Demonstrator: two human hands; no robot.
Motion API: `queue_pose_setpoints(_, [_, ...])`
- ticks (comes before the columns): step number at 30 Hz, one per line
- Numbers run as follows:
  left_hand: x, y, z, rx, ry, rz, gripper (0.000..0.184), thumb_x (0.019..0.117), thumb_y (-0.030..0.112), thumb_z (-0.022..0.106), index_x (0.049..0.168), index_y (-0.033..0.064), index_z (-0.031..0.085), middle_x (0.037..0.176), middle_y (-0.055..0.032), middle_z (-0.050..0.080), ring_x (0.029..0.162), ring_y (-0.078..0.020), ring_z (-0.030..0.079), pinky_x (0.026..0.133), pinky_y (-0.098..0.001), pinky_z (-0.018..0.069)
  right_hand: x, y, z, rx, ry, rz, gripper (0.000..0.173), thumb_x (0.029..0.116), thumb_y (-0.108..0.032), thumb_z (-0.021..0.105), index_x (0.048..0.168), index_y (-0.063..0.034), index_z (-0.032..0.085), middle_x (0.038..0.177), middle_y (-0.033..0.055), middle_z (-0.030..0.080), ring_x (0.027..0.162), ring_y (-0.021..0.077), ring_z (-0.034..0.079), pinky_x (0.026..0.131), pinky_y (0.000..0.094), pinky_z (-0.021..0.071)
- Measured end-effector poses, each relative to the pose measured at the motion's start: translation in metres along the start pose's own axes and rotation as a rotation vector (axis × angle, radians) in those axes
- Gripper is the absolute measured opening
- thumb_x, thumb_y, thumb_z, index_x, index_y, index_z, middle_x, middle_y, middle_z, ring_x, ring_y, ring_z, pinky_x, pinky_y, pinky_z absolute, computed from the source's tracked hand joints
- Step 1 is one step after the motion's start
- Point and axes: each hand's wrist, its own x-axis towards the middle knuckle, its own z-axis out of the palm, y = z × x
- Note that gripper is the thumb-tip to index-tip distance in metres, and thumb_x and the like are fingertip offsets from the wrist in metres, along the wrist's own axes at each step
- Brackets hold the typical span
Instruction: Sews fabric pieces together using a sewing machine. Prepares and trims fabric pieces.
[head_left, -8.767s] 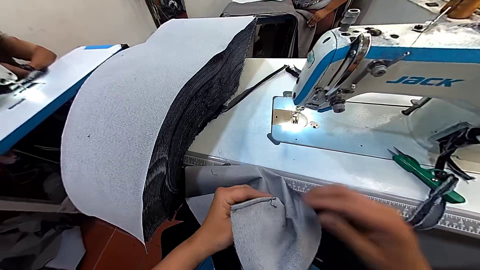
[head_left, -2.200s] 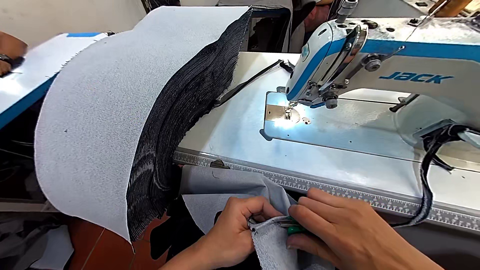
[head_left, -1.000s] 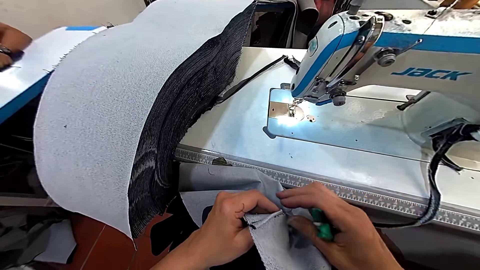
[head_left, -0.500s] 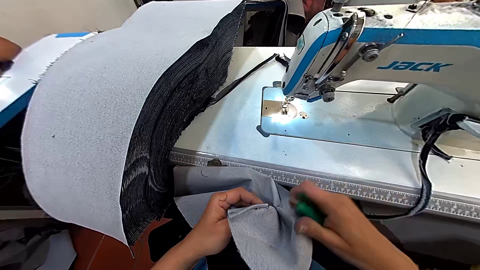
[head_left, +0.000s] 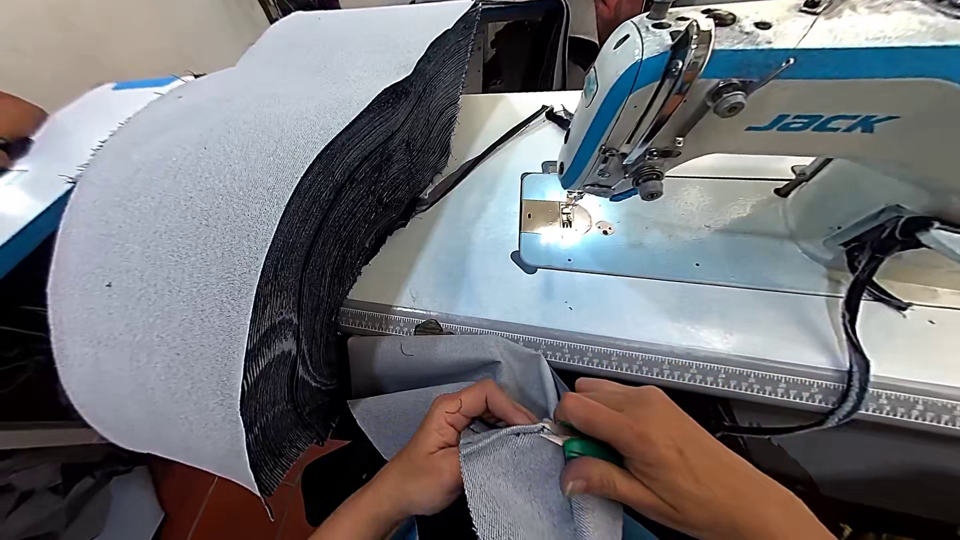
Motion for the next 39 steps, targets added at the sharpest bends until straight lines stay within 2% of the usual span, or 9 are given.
queue_pose_setpoints(6, [0.001, 0.001, 0.002, 0.057, -0.032, 0.022, 0.019, 0.1038, 0.015, 0.054, 0.116, 0.0036, 0.064, 0.112, -0.0039, 0.071, 0.110, -0.0067, 0.065, 0.098, -0.0265, 0.0519, -0.001, 0.002, -0.006, 0.000, 0.170, 0.167, 0.054, 0.1042, -0.061, 0.038, 0.089, -0.0139, 0.059, 0.068, -0.0029, 0.051, 0.059, 0.0032, 0.050, 0.052, 0.0182, 0.0402])
queue_pose_setpoints(9, [0.001, 0.002, 0.005, 0.094, 0.012, 0.023, 0.018, 0.1030, 0.013, 0.054, 0.114, 0.0020, 0.064, 0.108, -0.0022, 0.071, 0.104, -0.0030, 0.065, 0.094, -0.0229, 0.0525, -0.003, -0.001, -0.011, 0.069, 0.257, 0.182, 0.044, 0.0966, -0.059, 0.060, 0.102, -0.0160, 0.065, 0.075, -0.0062, 0.057, 0.065, -0.0044, 0.050, 0.058, 0.0108, 0.0411])
queue_pose_setpoints(18, [0.002, 0.007, 0.013, 0.250, 0.078, 0.041, 0.018, 0.1021, 0.012, 0.053, 0.108, -0.0022, 0.063, 0.094, -0.0032, 0.070, 0.089, 0.0002, 0.065, 0.082, -0.0177, 0.0535, 0.002, -0.018, 0.001, -0.100, 0.307, -0.053, 0.007, 0.1008, -0.024, 0.063, 0.102, -0.0166, 0.065, 0.096, -0.0004, 0.062, 0.098, 0.0109, 0.058, 0.087, 0.0196, 0.0457])
queue_pose_setpoints(22, [0.003, 0.010, 0.013, 0.283, 0.036, 0.045, 0.019, 0.1018, 0.011, 0.054, 0.107, -0.0046, 0.063, 0.094, -0.0074, 0.070, 0.090, -0.0023, 0.066, 0.083, -0.0194, 0.0543, 0.002, -0.019, 0.003, -0.135, 0.339, 0.033, 0.012, 0.1040, -0.026, 0.054, 0.104, -0.0153, 0.058, 0.097, 0.0015, 0.061, 0.095, 0.0112, 0.059, 0.085, 0.0219, 0.0478])
queue_pose_setpoints(27, [0.002, 0.008, 0.013, 0.320, 0.053, 0.073, 0.018, 0.1016, 0.010, 0.054, 0.108, -0.0047, 0.063, 0.094, -0.0077, 0.071, 0.090, -0.0025, 0.067, 0.083, -0.0191, 0.0543, -0.009, 0.003, -0.030, 0.012, 0.539, 0.298, 0.026, 0.1046, -0.043, 0.055, 0.094, -0.0197, 0.062, 0.081, -0.0105, 0.061, 0.070, -0.0059, 0.056, 0.061, 0.0113, 0.0459])
queue_pose_setpoints(29, [0.003, 0.010, 0.013, 0.480, 0.110, 0.142, 0.017, 0.1007, 0.012, 0.059, 0.105, -0.0035, 0.065, 0.089, -0.0076, 0.071, 0.084, -0.0024, 0.067, 0.079, -0.0169, 0.0544, -0.016, 0.005, -0.035, 0.191, 0.409, 0.249, 0.031, 0.1009, -0.052, 0.058, 0.093, -0.0228, 0.065, 0.083, -0.0122, 0.066, 0.076, -0.0046, 0.063, 0.066, 0.0138, 0.0520])
queue_pose_setpoints(34, [0.012, 0.037, 0.001, 1.034, 0.200, 0.183, 0.015, 0.0942, 0.019, 0.065, 0.100, 0.0067, 0.073, 0.080, -0.0011, 0.071, 0.071, -0.0007, 0.064, 0.065, -0.0143, 0.0518, -0.014, -0.025, -0.022, 0.234, -0.063, 0.097, 0.054, 0.0909, -0.053, 0.072, 0.122, -0.0101, 0.064, 0.131, 0.0169, 0.060, 0.110, 0.0153, 0.060, 0.090, 0.0235, 0.0510])
queue_pose_setpoints(36, [0.014, 0.049, -0.004, 1.100, 0.134, 0.057, 0.018, 0.0923, 0.020, 0.065, 0.105, 0.0119, 0.075, 0.084, 0.0022, 0.074, 0.074, -0.0013, 0.068, 0.065, -0.0200, 0.0559, -0.014, -0.023, -0.005, 0.088, 0.067, 0.089, 0.027, 0.0976, -0.032, 0.065, 0.116, -0.0125, 0.063, 0.114, 0.0111, 0.069, 0.102, 0.0179, 0.062, 0.085, 0.0260, 0.0493])
queue_pose_setpoints(39, [0.019, 0.068, -0.017, 0.850, -0.060, -0.171, 0.021, 0.0937, 0.026, 0.071, 0.099, 0.0061, 0.075, 0.083, 0.0007, 0.074, 0.078, 0.0008, 0.068, 0.070, -0.0207, 0.0558, -0.012, -0.008, -0.006, 0.285, 0.389, 0.316, 0.013, 0.1008, -0.034, 0.062, 0.109, -0.0254, 0.067, 0.095, -0.0130, 0.067, 0.089, -0.0067, 0.062, 0.079, 0.0114, 0.0512])
